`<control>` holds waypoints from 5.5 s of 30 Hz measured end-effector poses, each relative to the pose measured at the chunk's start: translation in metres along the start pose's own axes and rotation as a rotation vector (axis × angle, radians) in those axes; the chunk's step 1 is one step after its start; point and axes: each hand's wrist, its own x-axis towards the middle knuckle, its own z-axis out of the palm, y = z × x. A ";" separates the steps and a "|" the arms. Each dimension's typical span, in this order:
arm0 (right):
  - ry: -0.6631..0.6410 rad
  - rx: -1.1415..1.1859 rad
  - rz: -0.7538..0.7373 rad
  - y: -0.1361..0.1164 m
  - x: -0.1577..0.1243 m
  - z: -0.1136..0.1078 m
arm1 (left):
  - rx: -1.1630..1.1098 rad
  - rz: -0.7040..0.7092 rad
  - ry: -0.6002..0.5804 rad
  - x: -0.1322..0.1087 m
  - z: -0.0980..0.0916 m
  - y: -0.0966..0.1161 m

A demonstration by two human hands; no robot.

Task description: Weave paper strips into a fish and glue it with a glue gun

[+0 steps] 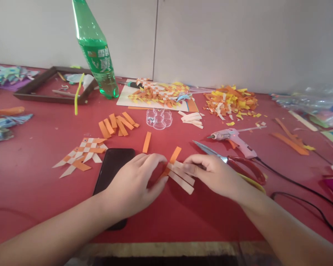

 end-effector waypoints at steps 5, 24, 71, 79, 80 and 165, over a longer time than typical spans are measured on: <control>0.047 0.137 -0.070 -0.007 -0.010 0.008 | -0.605 -0.266 0.008 0.010 -0.005 -0.002; 0.124 0.263 -0.348 -0.013 -0.012 0.016 | -0.877 -0.536 -0.020 0.018 -0.011 0.005; 0.152 0.446 -0.234 -0.016 -0.011 0.025 | -0.793 -0.362 -0.004 0.009 -0.001 0.014; 0.148 0.463 -0.219 -0.011 -0.008 0.025 | -0.722 -0.334 0.027 0.006 -0.002 0.015; 0.138 0.498 -0.206 -0.011 -0.008 0.026 | -0.694 -0.314 0.032 0.006 -0.002 0.015; -0.166 0.666 -0.004 -0.016 -0.010 0.018 | -0.909 -0.469 0.119 0.010 -0.005 0.013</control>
